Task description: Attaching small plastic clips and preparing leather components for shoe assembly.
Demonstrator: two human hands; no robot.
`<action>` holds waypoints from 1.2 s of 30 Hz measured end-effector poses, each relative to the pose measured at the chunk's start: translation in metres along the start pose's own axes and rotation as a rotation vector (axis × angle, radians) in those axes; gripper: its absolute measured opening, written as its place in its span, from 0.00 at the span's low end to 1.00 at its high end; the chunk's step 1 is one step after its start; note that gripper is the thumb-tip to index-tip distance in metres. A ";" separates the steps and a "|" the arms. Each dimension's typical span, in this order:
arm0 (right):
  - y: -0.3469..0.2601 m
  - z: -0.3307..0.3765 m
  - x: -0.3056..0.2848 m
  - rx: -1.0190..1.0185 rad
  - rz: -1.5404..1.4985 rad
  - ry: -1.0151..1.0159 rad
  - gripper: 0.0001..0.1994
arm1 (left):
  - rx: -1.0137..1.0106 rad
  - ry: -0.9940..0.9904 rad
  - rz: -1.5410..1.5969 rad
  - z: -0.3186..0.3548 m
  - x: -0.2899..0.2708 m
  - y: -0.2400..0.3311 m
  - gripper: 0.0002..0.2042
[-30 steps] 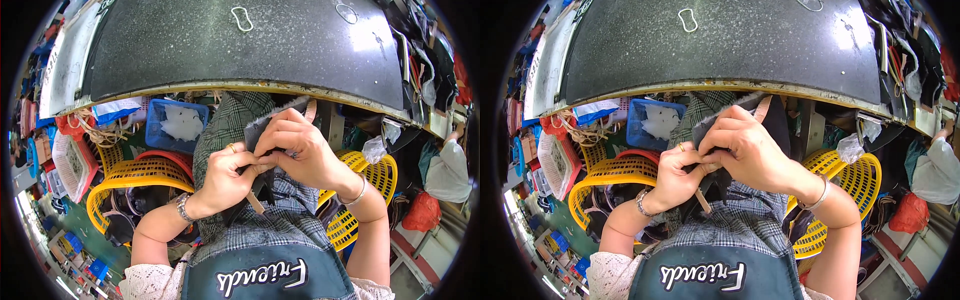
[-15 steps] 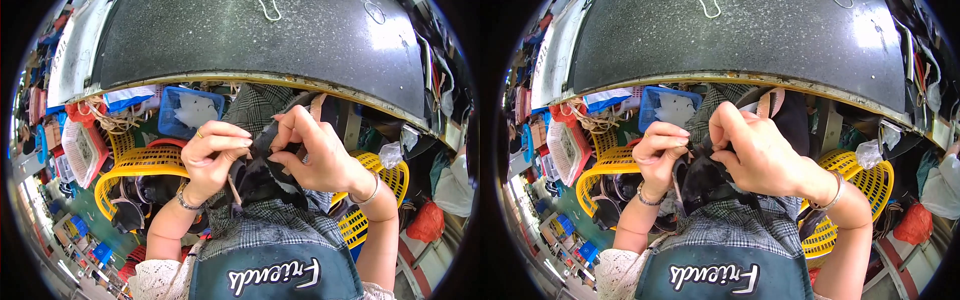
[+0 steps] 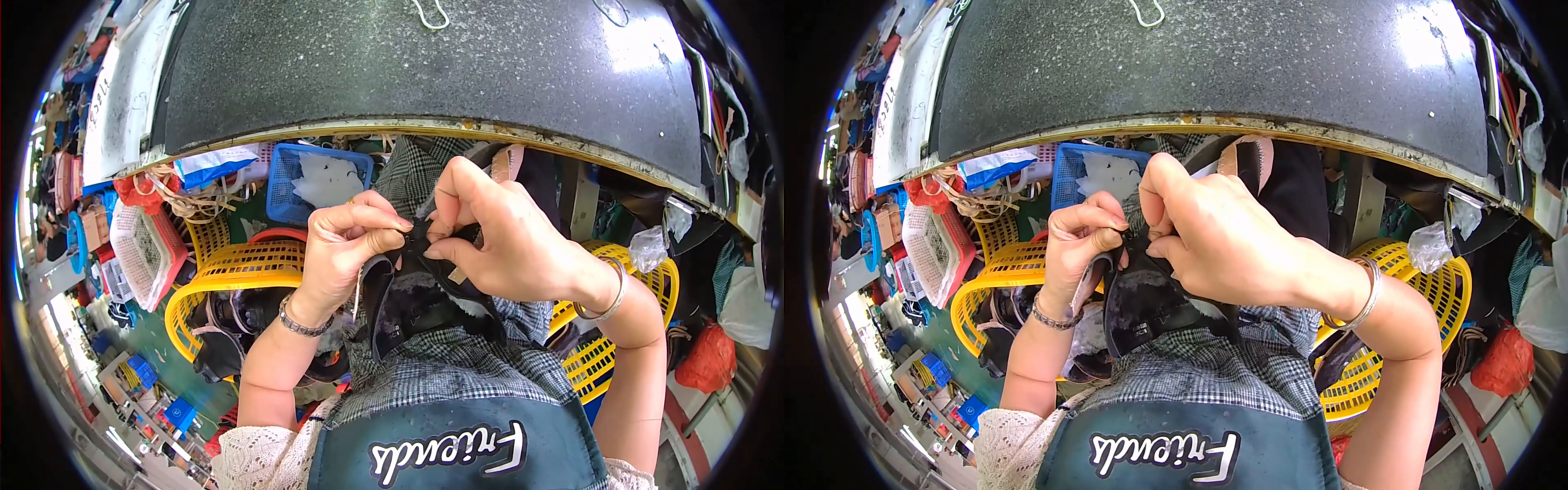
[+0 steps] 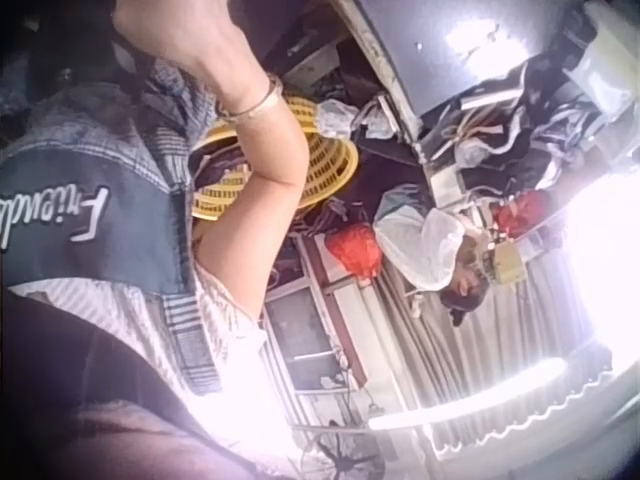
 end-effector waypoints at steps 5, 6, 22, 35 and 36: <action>0.004 0.001 -0.001 -0.010 -0.052 0.025 0.15 | -0.034 -0.018 -0.043 0.002 0.003 0.000 0.07; 0.003 0.001 -0.002 -0.016 -0.053 0.037 0.15 | -0.051 -0.015 -0.050 0.003 0.004 0.000 0.07; 0.003 0.005 -0.005 -0.001 -0.082 0.083 0.14 | -0.148 -0.043 -0.134 -0.001 0.014 0.002 0.07; -0.027 0.034 0.014 -0.801 0.710 0.340 0.18 | -0.182 0.023 0.081 -0.004 0.018 -0.013 0.05; -0.026 0.034 0.015 -0.807 0.711 0.339 0.18 | -0.190 0.024 0.111 -0.004 0.020 -0.014 0.05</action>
Point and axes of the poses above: each hand's wrist, its own z-axis away from the middle knuckle, its own x-axis out of the palm, y = z × x, the point moved 6 cm from there along -z, towards the middle knuckle, and after that the axes turned 4 degrees about z, right-handed, at the moved point
